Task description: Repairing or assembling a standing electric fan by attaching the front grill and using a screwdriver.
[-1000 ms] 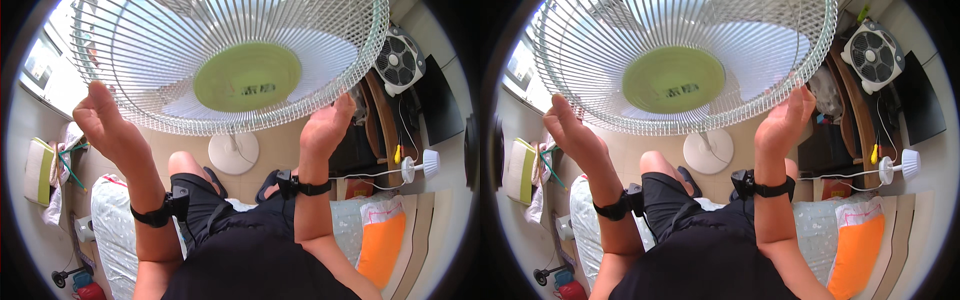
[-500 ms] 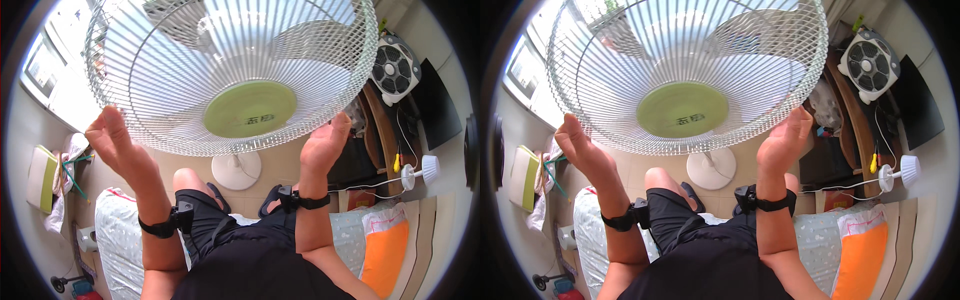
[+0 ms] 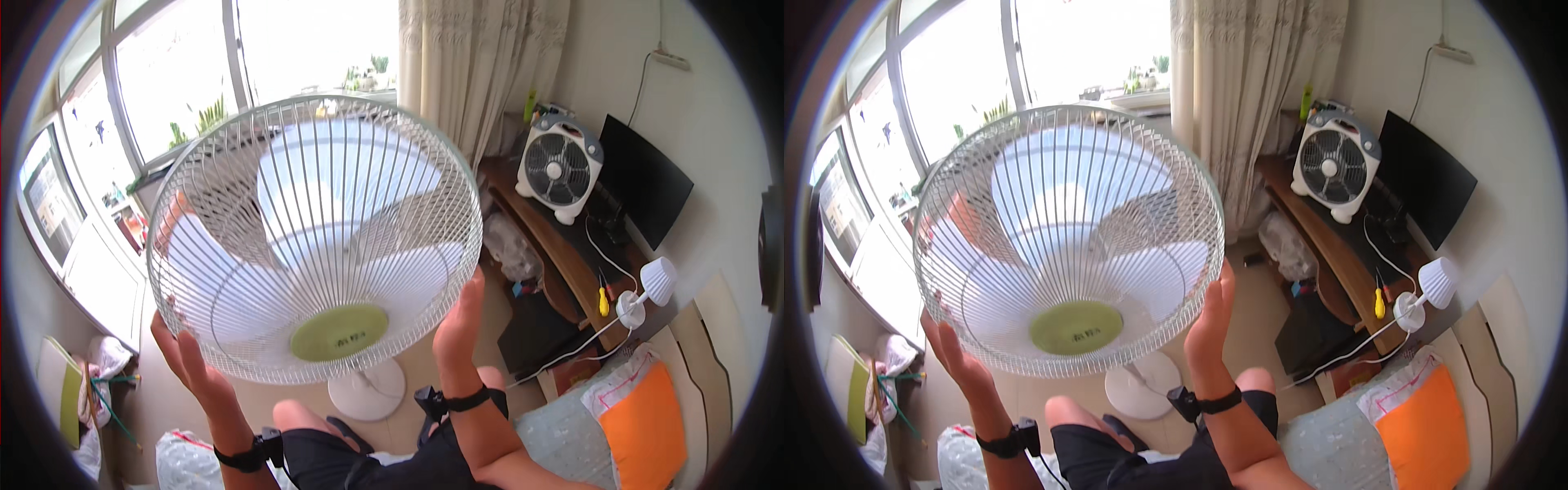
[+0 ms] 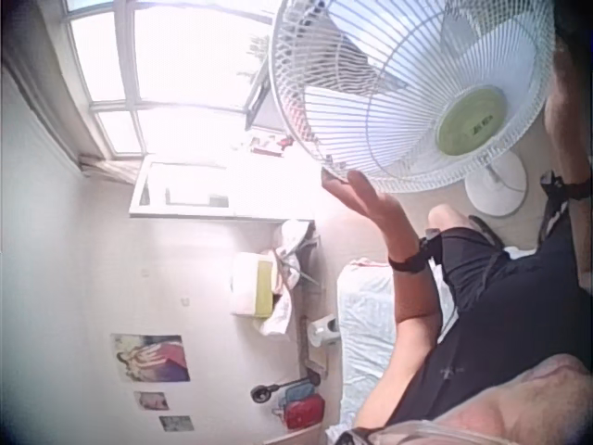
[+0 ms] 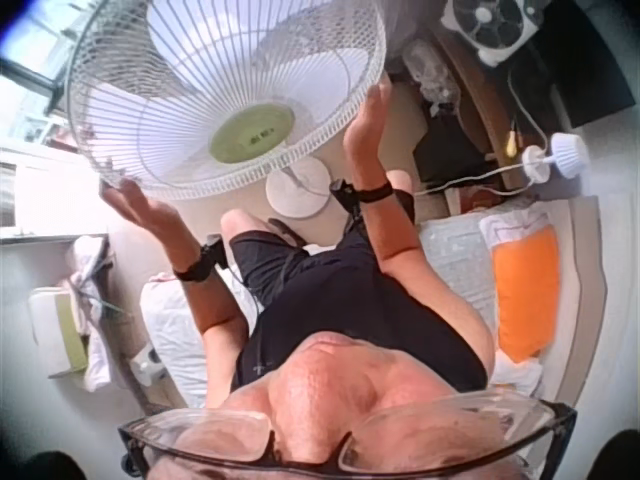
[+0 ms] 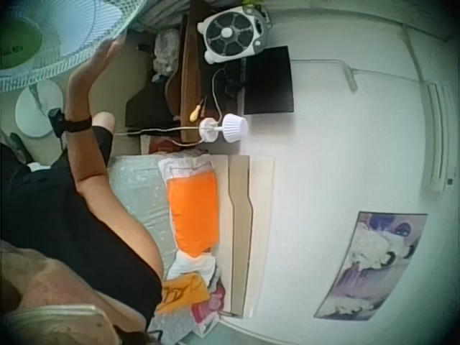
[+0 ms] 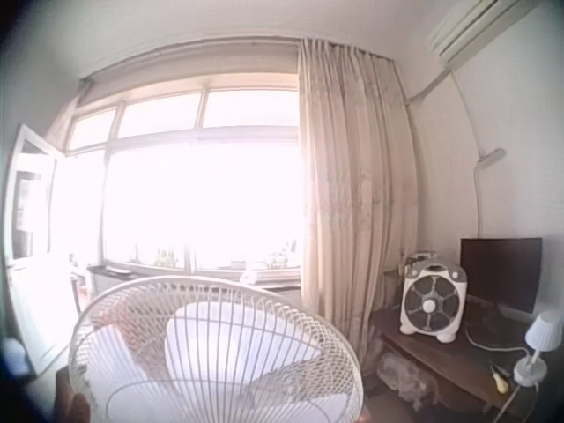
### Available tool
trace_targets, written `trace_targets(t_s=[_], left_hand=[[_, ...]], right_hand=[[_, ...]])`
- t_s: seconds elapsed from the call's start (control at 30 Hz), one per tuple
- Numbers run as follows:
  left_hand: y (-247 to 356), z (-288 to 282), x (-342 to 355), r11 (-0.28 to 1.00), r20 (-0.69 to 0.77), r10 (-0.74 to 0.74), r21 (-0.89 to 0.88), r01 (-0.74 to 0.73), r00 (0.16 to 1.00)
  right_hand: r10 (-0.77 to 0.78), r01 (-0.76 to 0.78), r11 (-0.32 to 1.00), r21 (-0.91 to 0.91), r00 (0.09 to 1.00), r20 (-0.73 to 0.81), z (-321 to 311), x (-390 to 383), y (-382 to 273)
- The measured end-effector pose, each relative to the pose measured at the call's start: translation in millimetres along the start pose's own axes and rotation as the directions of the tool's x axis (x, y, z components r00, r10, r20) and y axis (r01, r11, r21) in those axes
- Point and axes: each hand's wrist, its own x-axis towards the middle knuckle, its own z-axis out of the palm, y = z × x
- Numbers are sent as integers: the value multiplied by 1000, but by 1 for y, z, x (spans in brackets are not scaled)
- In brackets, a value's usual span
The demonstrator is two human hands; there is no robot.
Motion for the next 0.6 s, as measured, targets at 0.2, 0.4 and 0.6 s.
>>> trace_targets(t_s=[0.2,0.4,0.6], left_hand=[[-5,-5,3,996,63,-52,-74,57,997],[5,-2,16,999,46,-18,-25,19,999],[15,6,24,999,27,-22,38,21,999]], right_hand=[[22,-22,1000,12,1000,4,0,12,4],[83,-83,993,88,997,1,1,26,5],[78,-78,994,78,997,-3,-6,40,15]])
